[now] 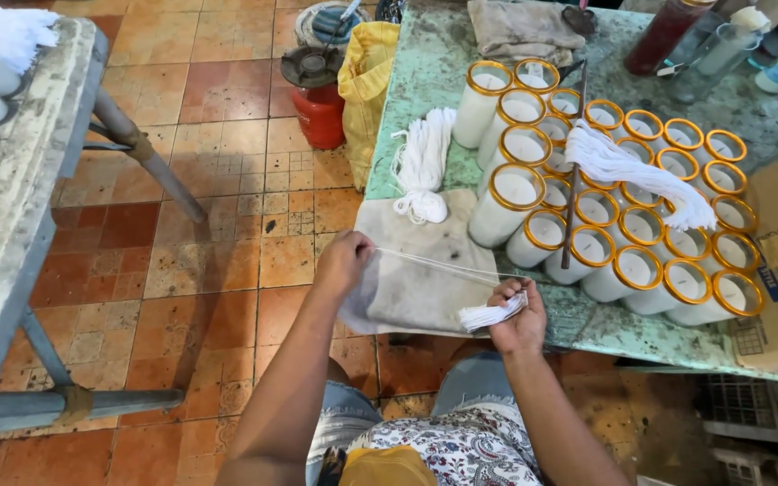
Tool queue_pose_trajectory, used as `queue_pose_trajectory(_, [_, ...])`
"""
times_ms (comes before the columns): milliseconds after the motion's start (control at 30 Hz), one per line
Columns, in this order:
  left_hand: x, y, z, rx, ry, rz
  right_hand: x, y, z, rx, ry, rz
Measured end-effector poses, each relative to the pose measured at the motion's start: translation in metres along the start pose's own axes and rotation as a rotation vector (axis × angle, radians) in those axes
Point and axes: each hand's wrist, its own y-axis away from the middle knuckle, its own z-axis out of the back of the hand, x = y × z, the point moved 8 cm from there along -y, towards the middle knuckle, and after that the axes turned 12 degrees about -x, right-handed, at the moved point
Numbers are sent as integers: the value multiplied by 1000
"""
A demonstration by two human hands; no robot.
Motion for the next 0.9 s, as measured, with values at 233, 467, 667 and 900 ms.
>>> queue_pose_trajectory(233, [-14, -6, 4, 14, 23, 7, -5, 2, -2, -20, 111, 60])
queue_pose_trajectory(467, [-31, -3, -4, 70, -181, -74, -8, 7, -7, -56, 189, 149])
queue_pose_trajectory(667, [-4, -6, 11, -42, -4, -33, 1, 45, -31, -187, 470, 363])
queue_pose_trajectory(900, [2, -1, 41, 38, -501, 99, -3, 112, -129, -40, 857, 889])
